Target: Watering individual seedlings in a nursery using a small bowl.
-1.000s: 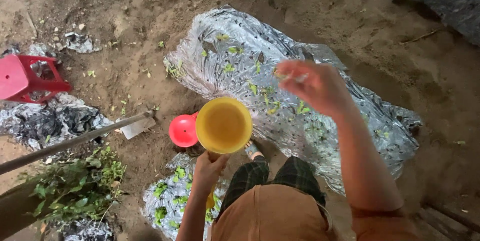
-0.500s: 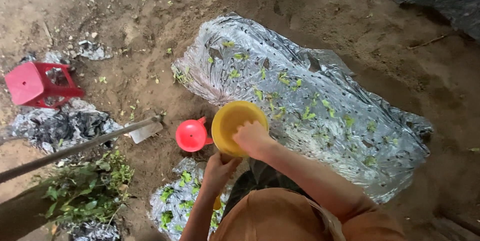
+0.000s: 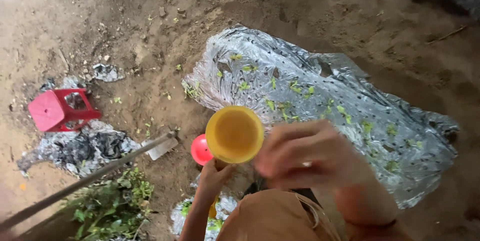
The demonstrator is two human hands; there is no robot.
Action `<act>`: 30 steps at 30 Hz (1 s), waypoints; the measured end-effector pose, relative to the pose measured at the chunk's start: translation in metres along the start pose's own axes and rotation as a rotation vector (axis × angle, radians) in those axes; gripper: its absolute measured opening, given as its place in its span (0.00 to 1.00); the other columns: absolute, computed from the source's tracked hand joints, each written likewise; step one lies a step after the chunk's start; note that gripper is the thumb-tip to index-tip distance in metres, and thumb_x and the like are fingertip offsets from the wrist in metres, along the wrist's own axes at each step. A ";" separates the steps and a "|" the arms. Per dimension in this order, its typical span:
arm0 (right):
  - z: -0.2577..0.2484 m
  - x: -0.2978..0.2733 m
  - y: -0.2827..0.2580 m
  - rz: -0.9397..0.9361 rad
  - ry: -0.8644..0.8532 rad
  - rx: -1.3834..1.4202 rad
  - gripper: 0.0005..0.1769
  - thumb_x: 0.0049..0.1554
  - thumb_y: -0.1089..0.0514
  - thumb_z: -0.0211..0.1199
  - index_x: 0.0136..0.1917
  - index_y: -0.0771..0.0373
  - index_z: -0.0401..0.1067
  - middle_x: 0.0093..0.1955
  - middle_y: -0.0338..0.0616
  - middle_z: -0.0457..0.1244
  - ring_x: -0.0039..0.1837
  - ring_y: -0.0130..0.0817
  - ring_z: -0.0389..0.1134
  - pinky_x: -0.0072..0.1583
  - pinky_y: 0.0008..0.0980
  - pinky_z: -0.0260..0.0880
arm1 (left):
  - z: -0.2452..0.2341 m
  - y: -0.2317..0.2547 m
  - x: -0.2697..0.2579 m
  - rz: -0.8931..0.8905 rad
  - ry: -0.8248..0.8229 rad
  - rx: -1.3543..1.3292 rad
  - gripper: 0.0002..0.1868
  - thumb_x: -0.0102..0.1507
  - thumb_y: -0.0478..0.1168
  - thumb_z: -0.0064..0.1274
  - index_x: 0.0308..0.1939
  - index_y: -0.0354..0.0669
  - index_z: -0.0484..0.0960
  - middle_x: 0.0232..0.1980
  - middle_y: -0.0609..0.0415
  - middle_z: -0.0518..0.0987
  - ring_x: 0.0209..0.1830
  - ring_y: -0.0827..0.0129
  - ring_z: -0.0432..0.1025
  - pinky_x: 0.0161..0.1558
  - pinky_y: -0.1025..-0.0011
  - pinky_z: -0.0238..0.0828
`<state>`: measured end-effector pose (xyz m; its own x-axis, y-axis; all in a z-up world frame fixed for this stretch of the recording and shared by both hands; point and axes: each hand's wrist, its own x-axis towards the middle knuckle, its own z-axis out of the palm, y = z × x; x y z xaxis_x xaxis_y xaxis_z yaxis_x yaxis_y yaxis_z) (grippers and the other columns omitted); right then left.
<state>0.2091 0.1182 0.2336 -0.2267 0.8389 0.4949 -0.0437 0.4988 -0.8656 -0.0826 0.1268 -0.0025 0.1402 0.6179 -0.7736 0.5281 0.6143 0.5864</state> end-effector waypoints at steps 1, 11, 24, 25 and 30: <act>-0.010 -0.011 0.040 0.002 0.009 0.004 0.05 0.59 0.60 0.63 0.45 0.65 0.73 0.46 0.50 0.69 0.46 0.37 0.74 0.50 0.32 0.78 | -0.009 0.014 -0.007 -0.005 -0.001 0.009 0.09 0.60 0.39 0.64 0.33 0.39 0.78 0.29 0.58 0.75 0.28 0.72 0.65 0.30 0.70 0.60; -0.031 0.010 0.109 0.296 0.013 -0.209 0.10 0.59 0.56 0.64 0.52 0.62 0.76 0.42 0.40 0.71 0.39 0.25 0.72 0.42 0.24 0.75 | -0.080 0.050 -0.002 -0.119 0.092 0.064 0.08 0.61 0.38 0.62 0.35 0.39 0.78 0.26 0.55 0.73 0.24 0.71 0.65 0.27 0.69 0.64; 0.075 0.028 0.233 0.184 -0.002 -0.695 0.10 0.58 0.69 0.65 0.53 0.66 0.77 0.49 0.50 0.71 0.52 0.42 0.72 0.53 0.32 0.78 | -0.093 0.076 0.051 -0.058 -0.009 -0.045 0.12 0.62 0.38 0.63 0.34 0.40 0.73 0.29 0.53 0.71 0.28 0.69 0.67 0.29 0.71 0.68; 0.084 0.035 0.239 0.191 0.012 -0.713 0.10 0.58 0.69 0.65 0.53 0.66 0.77 0.49 0.50 0.71 0.52 0.42 0.72 0.53 0.32 0.78 | -0.092 0.082 0.054 -0.048 -0.026 -0.034 0.12 0.62 0.38 0.63 0.34 0.40 0.73 0.29 0.53 0.71 0.28 0.69 0.67 0.29 0.71 0.68; 0.110 0.074 0.271 0.997 -0.923 -1.050 0.12 0.62 0.57 0.60 0.59 0.48 0.77 0.59 0.39 0.65 0.59 0.43 0.62 0.56 0.40 0.64 | -0.096 0.090 0.083 0.193 -0.225 -0.026 0.24 0.65 0.36 0.59 0.17 0.48 0.65 0.16 0.62 0.61 0.15 0.76 0.52 0.21 0.72 0.42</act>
<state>0.0739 0.2917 0.0270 -0.2274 0.6845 -0.6926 0.9733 0.1360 -0.1852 -0.1039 0.2807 0.0088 0.4200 0.6017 -0.6794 0.4521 0.5105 0.7315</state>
